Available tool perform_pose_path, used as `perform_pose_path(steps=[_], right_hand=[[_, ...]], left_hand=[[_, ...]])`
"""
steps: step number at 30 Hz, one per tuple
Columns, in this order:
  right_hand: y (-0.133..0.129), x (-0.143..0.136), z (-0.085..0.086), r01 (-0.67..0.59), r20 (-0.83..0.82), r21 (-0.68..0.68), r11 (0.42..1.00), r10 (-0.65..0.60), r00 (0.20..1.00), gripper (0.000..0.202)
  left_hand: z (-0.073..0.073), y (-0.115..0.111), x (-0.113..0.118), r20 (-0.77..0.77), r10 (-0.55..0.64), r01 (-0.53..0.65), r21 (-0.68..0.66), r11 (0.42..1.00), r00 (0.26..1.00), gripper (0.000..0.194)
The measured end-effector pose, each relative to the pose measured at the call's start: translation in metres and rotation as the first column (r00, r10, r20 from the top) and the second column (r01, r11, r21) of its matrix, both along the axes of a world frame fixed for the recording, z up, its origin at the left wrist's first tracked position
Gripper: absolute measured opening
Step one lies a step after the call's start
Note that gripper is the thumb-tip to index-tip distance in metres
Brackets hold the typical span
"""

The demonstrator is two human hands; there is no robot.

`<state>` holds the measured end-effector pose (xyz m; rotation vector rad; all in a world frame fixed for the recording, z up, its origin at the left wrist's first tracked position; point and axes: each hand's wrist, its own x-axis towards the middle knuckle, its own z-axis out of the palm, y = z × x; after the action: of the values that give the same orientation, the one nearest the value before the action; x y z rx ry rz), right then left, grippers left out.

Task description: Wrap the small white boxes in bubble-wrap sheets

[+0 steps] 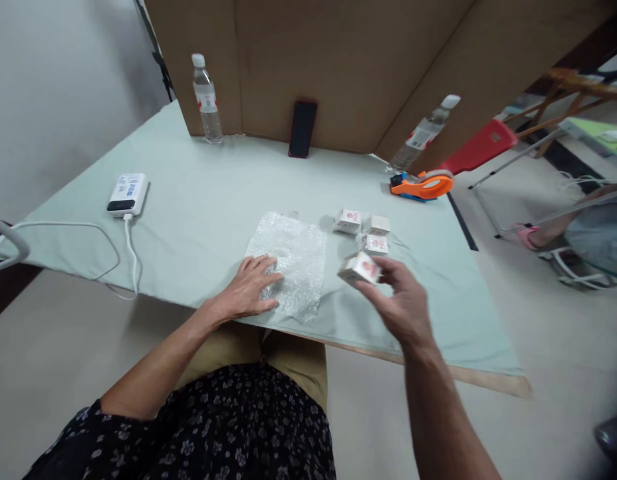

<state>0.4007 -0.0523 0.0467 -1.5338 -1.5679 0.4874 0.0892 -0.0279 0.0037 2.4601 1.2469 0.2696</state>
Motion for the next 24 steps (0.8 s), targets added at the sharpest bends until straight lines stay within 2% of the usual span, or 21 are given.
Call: perform_pose_path(steps=[2, 5, 9, 12, 15, 20, 24], right_hand=[[0.011, -0.037, 0.003, -0.134, 0.040, 0.019, 0.991, 0.134, 0.990, 0.043], [0.028, -0.075, -0.002, -0.196, 0.057, 0.073, 0.978, 0.192, 0.980, 0.042], [0.042, -0.101, -0.030, -0.235, 0.097, 0.091, 0.968, 0.227, 0.969, 0.044], [0.047, -0.108, -0.057, -0.306, 0.201, -0.017, 0.952, 0.303, 0.932, 0.044], [0.049, -0.107, -0.071, -0.313, 0.248, -0.061, 0.948, 0.318, 0.915, 0.048], [0.049, -0.100, -0.065, -0.359, 0.200, -0.065, 0.931, 0.364, 0.909, 0.048], [0.047, -0.099, -0.063, -0.341, 0.165, -0.047, 0.939, 0.344, 0.924, 0.046]], left_hand=[[0.003, -0.006, -0.003, 0.003, 0.014, -0.014, 0.024, 1.000, 1.000, 0.056], [0.006, -0.013, -0.012, 0.042, 0.047, -0.049, 0.048, 0.998, 0.998, 0.054], [0.002, -0.019, -0.020, 0.078, 0.081, -0.085, 0.052, 0.995, 0.994, 0.047], [-0.005, -0.023, -0.021, 0.094, 0.099, -0.104, 0.057, 0.993, 0.991, 0.046], [-0.009, -0.026, -0.021, 0.110, 0.099, -0.106, 0.053, 0.993, 0.989, 0.049], [-0.008, -0.028, -0.025, 0.122, 0.088, -0.090, 0.010, 0.996, 0.989, 0.059], [-0.004, -0.029, -0.028, 0.113, 0.063, -0.065, 0.013, 0.998, 0.992, 0.063]])
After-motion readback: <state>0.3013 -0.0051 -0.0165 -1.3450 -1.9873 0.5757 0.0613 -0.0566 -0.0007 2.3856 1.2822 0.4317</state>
